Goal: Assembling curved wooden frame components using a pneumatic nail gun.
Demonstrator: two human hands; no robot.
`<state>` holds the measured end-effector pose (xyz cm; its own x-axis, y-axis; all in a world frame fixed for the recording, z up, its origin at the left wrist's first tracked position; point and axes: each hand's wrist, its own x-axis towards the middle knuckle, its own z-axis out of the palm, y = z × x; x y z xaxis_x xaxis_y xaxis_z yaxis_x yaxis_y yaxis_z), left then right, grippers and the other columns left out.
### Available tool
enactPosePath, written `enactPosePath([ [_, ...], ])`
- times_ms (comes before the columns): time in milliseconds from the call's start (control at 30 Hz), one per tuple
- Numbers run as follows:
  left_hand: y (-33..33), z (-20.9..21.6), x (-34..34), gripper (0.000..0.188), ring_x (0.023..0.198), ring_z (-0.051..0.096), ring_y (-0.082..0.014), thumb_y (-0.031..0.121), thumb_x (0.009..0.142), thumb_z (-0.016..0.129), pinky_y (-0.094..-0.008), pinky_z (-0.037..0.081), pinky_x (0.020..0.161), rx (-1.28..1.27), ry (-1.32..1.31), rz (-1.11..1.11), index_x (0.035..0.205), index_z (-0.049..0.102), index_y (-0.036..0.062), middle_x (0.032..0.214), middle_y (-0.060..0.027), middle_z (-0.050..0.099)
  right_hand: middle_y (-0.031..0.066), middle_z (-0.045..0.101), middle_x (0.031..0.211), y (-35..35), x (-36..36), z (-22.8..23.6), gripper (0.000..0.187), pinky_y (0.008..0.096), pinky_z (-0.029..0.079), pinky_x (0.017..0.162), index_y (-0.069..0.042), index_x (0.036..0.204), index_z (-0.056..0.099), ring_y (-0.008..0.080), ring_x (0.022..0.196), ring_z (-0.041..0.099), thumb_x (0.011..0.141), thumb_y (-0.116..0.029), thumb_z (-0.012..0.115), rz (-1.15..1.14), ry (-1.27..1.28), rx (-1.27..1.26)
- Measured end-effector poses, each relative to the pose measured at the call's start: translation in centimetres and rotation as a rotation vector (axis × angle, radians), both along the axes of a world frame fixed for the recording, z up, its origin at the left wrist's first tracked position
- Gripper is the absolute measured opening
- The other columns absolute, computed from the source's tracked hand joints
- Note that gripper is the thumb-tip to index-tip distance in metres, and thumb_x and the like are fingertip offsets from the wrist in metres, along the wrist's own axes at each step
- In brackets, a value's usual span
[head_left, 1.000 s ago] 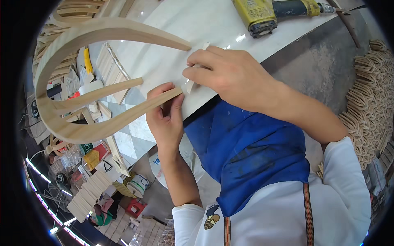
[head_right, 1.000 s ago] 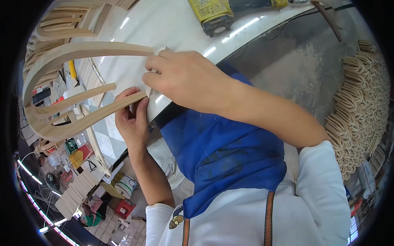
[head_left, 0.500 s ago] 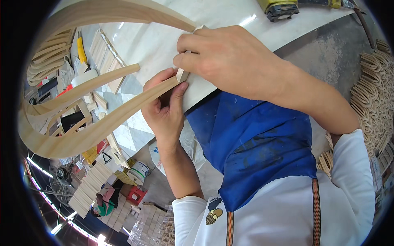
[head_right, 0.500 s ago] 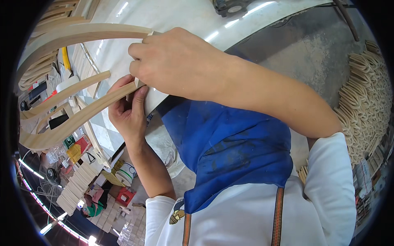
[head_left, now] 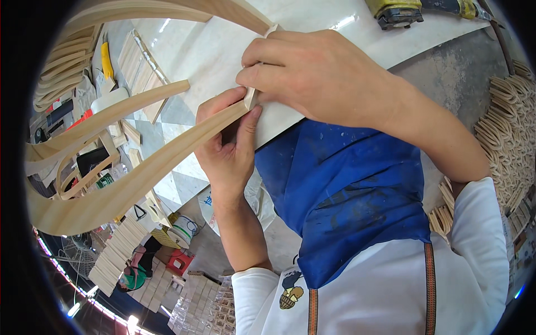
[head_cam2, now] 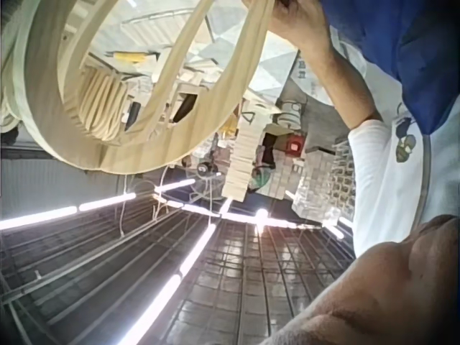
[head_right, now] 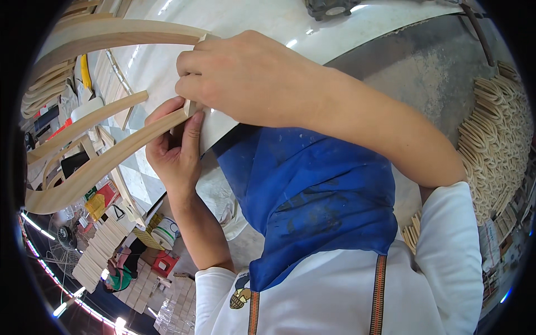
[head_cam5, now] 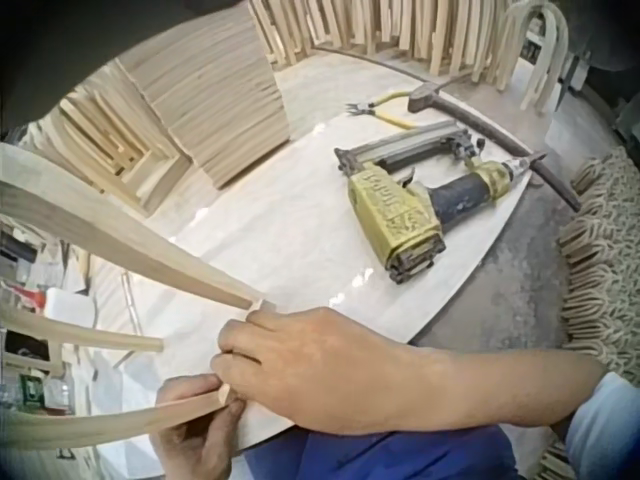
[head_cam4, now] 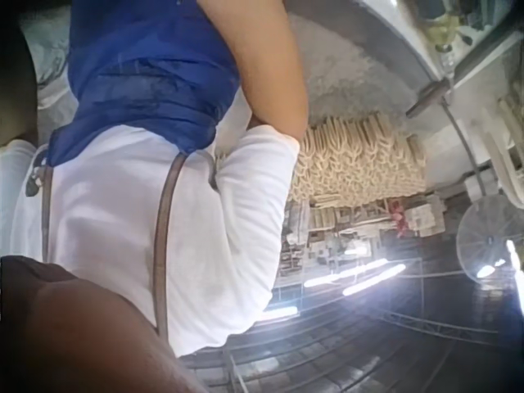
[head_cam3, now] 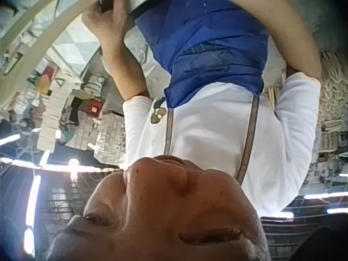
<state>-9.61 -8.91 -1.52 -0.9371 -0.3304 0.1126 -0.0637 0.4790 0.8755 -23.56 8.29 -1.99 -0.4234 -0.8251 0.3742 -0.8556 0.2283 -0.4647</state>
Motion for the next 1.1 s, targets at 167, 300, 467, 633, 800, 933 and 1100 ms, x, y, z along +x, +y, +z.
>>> enactPosePath([
  [167,-0.25,-0.17,-0.24,0.033,0.096,0.068,-0.0187,-0.003,0.088,0.08,-0.0277,0.057,0.084,0.023,0.016,-0.024,0.119,0.071,0.0014,0.116,-0.0097,0.07,0.0002,0.065,0.111,-0.11,0.31,-0.33,0.017,0.0318,0.053,0.079,-0.011,0.104,0.067,0.019,0.097,0.065,0.087,-0.014,0.066,-0.019,-0.043,-0.045],
  [300,-0.62,-0.09,-0.45,0.033,0.095,0.067,-0.0192,-0.002,0.086,0.082,-0.0286,0.056,0.083,-0.024,0.023,-0.059,0.118,0.072,0.002,0.114,-0.0097,0.07,0.0005,0.065,0.111,-0.22,0.28,-0.62,0.016,0.032,0.053,0.08,-0.011,0.103,0.067,0.0193,0.097,0.064,0.087,-0.013,0.065,-0.019,-0.046,-0.083],
  [467,-0.69,-0.19,-0.67,0.033,0.093,0.066,-0.02,-0.002,0.085,0.083,-0.0297,0.055,0.082,-0.018,0.034,-0.056,0.116,0.073,0.0024,0.112,-0.0098,0.071,0.0013,0.065,0.111,-0.36,0.33,-0.59,0.015,0.0323,0.053,0.082,-0.011,0.103,0.066,0.0199,0.096,0.064,0.088,-0.013,0.065,-0.016,-0.043,-0.094],
  [633,-0.8,-0.32,-0.79,0.033,0.093,0.065,-0.0201,-0.002,0.085,0.083,-0.0299,0.054,0.082,-0.021,0.041,-0.068,0.115,0.073,0.0027,0.112,-0.0099,0.071,0.0021,0.065,0.112,-0.47,0.3,-0.57,0.016,0.0328,0.054,0.082,-0.01,0.104,0.066,0.0207,0.096,0.064,0.089,-0.011,0.065,-0.009,-0.032,-0.117],
  [800,-0.58,-0.03,-0.7,0.033,0.093,0.065,-0.0204,-0.003,0.085,0.082,-0.0301,0.054,0.081,-0.013,0.005,-0.051,0.116,0.072,0.0029,0.111,-0.0098,0.07,0.0027,0.065,0.113,-0.45,0.4,-0.48,0.018,0.0333,0.054,0.083,-0.009,0.106,0.066,0.0212,0.096,0.064,0.089,-0.01,0.067,-0.009,-0.028,-0.126],
  [933,-0.65,0.1,-0.77,0.033,0.093,0.065,-0.0206,-0.004,0.085,0.081,-0.0301,0.054,0.081,-0.001,0.019,-0.053,0.116,0.072,0.0029,0.11,-0.0096,0.07,0.0029,0.065,0.114,-0.47,0.45,-0.59,0.019,0.0333,0.054,0.083,-0.009,0.108,0.066,0.0214,0.096,0.064,0.088,-0.009,0.068,-0.008,-0.03,-0.14],
  [1100,-0.55,0.21,-0.86,0.034,0.093,0.065,-0.0209,-0.005,0.085,0.08,-0.0303,0.054,0.081,0.007,0.04,-0.063,0.117,0.071,0.003,0.108,-0.0092,0.069,0.0028,0.066,0.114,-0.42,0.43,-0.52,0.021,0.0331,0.054,0.083,-0.009,0.108,0.066,0.0214,0.097,0.064,0.088,-0.008,0.069,-0.009,-0.039,-0.146],
])
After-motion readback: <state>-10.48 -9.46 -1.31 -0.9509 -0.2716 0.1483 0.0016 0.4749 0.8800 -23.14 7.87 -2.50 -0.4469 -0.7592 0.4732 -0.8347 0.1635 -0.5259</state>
